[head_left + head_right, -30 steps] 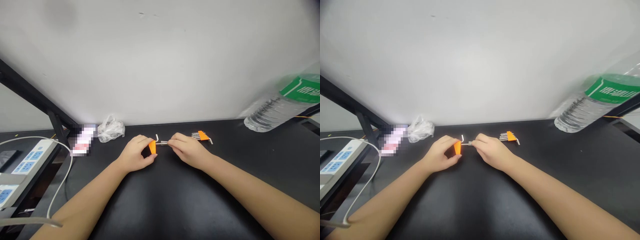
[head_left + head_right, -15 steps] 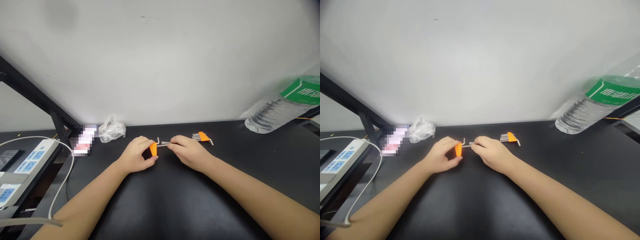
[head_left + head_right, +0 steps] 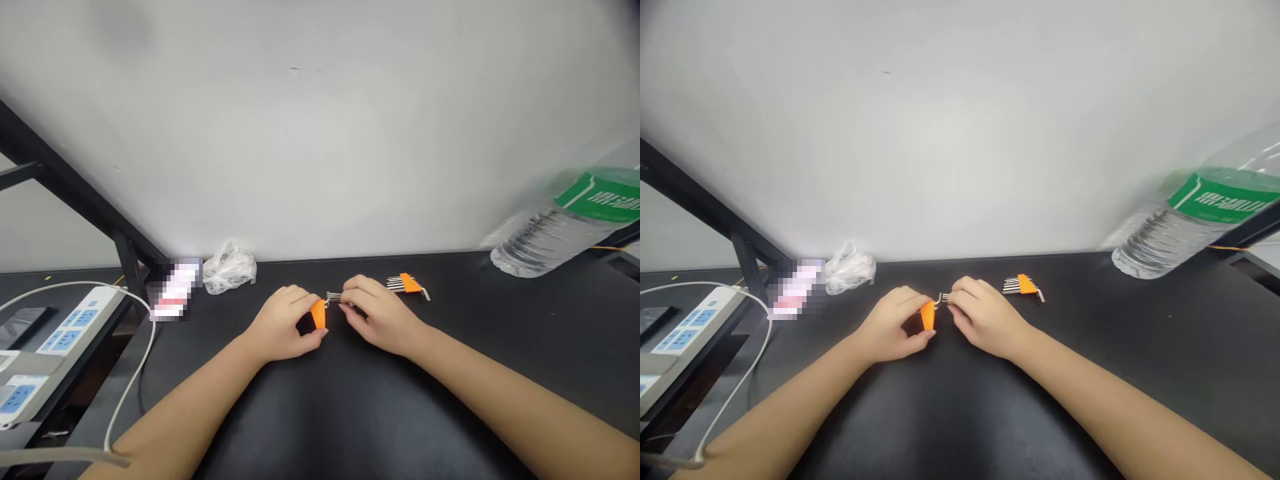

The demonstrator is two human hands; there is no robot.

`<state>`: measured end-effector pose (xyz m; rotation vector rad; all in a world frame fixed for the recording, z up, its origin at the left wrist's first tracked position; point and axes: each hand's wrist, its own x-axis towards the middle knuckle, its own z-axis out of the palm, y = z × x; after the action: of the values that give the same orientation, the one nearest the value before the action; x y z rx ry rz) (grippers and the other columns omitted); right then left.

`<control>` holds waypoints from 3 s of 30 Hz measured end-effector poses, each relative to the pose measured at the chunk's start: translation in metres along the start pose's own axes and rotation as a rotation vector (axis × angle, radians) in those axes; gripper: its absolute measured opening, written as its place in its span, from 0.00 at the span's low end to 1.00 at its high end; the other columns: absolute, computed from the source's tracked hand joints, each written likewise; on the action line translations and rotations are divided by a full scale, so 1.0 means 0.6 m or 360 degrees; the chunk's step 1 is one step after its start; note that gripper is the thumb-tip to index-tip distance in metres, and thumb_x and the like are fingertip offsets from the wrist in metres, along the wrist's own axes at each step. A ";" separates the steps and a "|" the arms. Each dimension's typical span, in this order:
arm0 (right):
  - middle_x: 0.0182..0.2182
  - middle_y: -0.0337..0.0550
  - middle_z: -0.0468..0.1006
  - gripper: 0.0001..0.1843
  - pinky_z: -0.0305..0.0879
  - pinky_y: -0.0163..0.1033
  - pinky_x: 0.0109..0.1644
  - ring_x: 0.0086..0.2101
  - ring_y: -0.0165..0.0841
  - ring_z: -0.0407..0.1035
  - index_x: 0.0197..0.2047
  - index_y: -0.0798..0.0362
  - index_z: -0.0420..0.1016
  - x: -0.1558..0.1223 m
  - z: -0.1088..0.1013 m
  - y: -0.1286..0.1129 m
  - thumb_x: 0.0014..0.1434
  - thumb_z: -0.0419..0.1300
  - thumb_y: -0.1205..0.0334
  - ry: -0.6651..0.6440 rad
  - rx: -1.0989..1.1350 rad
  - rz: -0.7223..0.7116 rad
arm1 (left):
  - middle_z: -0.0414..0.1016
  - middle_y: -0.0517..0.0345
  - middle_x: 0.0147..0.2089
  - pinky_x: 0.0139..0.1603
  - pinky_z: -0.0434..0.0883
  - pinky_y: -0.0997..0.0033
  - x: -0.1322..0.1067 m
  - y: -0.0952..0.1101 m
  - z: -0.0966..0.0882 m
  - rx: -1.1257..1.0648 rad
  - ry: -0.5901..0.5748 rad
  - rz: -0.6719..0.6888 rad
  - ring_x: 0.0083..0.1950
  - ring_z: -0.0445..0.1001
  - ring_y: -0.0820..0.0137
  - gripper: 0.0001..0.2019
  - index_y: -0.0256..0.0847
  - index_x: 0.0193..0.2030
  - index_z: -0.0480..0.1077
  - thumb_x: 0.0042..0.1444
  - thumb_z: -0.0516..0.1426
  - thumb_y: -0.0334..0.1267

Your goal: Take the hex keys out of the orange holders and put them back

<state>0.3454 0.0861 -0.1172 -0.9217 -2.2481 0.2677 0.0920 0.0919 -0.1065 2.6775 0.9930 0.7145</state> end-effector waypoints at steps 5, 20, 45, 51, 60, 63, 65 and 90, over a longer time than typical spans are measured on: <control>0.40 0.45 0.77 0.07 0.72 0.44 0.40 0.36 0.36 0.73 0.41 0.49 0.77 -0.006 -0.007 0.059 0.66 0.57 0.65 -0.0079 -0.0115 0.0393 | 0.76 0.53 0.42 0.47 0.70 0.56 -0.002 -0.013 -0.001 0.0023 -0.0003 -0.0140 0.43 0.73 0.60 0.20 0.44 0.54 0.70 0.55 0.62 0.42; 0.37 0.41 0.76 0.09 0.67 0.39 0.37 0.31 0.32 0.71 0.34 0.49 0.78 -0.004 -0.006 0.067 0.60 0.57 0.68 -0.0301 -0.0079 0.0612 | 0.73 0.57 0.41 0.55 0.67 0.54 -0.006 -0.016 0.002 -0.0011 -0.0012 -0.0057 0.44 0.73 0.62 0.36 0.51 0.72 0.60 0.55 0.60 0.37; 0.33 0.38 0.68 0.09 0.60 0.35 0.34 0.29 0.29 0.63 0.41 0.50 0.69 -0.005 -0.009 -0.013 0.62 0.55 0.74 -0.0296 0.0001 0.0164 | 0.74 0.56 0.42 0.62 0.63 0.51 -0.006 -0.016 0.001 -0.0052 0.0102 0.0018 0.46 0.72 0.62 0.31 0.46 0.68 0.61 0.57 0.60 0.42; 0.34 0.39 0.68 0.12 0.55 0.36 0.30 0.26 0.28 0.60 0.47 0.52 0.72 -0.007 -0.015 -0.021 0.64 0.54 0.73 -0.0357 -0.0325 -0.0010 | 0.74 0.56 0.44 0.62 0.63 0.50 -0.005 -0.015 0.000 -0.0067 0.0105 0.0019 0.46 0.72 0.61 0.34 0.46 0.70 0.58 0.57 0.60 0.42; 0.35 0.41 0.67 0.10 0.48 0.37 0.28 0.28 0.30 0.58 0.42 0.53 0.71 -0.008 -0.030 -0.033 0.63 0.53 0.75 -0.0466 -0.0823 -0.0175 | 0.75 0.55 0.44 0.60 0.66 0.54 -0.006 -0.016 0.000 -0.0111 0.0028 0.0036 0.48 0.72 0.61 0.35 0.47 0.72 0.56 0.58 0.61 0.43; 0.35 0.42 0.67 0.10 0.49 0.37 0.28 0.28 0.31 0.58 0.42 0.52 0.71 -0.007 -0.026 -0.038 0.64 0.53 0.74 -0.0458 -0.0785 -0.0172 | 0.75 0.55 0.44 0.60 0.66 0.53 -0.006 -0.013 0.002 -0.0125 -0.0023 0.0044 0.47 0.73 0.61 0.36 0.47 0.72 0.55 0.59 0.62 0.43; 0.37 0.43 0.70 0.10 0.54 0.37 0.29 0.29 0.31 0.61 0.45 0.52 0.72 -0.007 -0.017 -0.042 0.66 0.52 0.73 -0.0433 -0.0619 -0.0136 | 0.75 0.55 0.45 0.61 0.65 0.52 -0.006 -0.010 0.003 -0.0141 -0.0040 0.0060 0.48 0.73 0.61 0.36 0.47 0.73 0.54 0.60 0.62 0.44; 0.42 0.44 0.77 0.11 0.72 0.42 0.44 0.37 0.34 0.74 0.40 0.49 0.81 -0.011 0.003 0.064 0.66 0.56 0.66 -0.0184 0.0000 0.0514 | 0.77 0.54 0.53 0.63 0.65 0.50 -0.006 -0.027 0.008 -0.0081 0.0065 -0.0183 0.54 0.74 0.60 0.34 0.47 0.70 0.58 0.57 0.63 0.41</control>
<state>0.3682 0.1096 -0.1379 -1.2987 -2.1943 0.4760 0.0832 0.1018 -0.1174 2.5486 1.1131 0.7632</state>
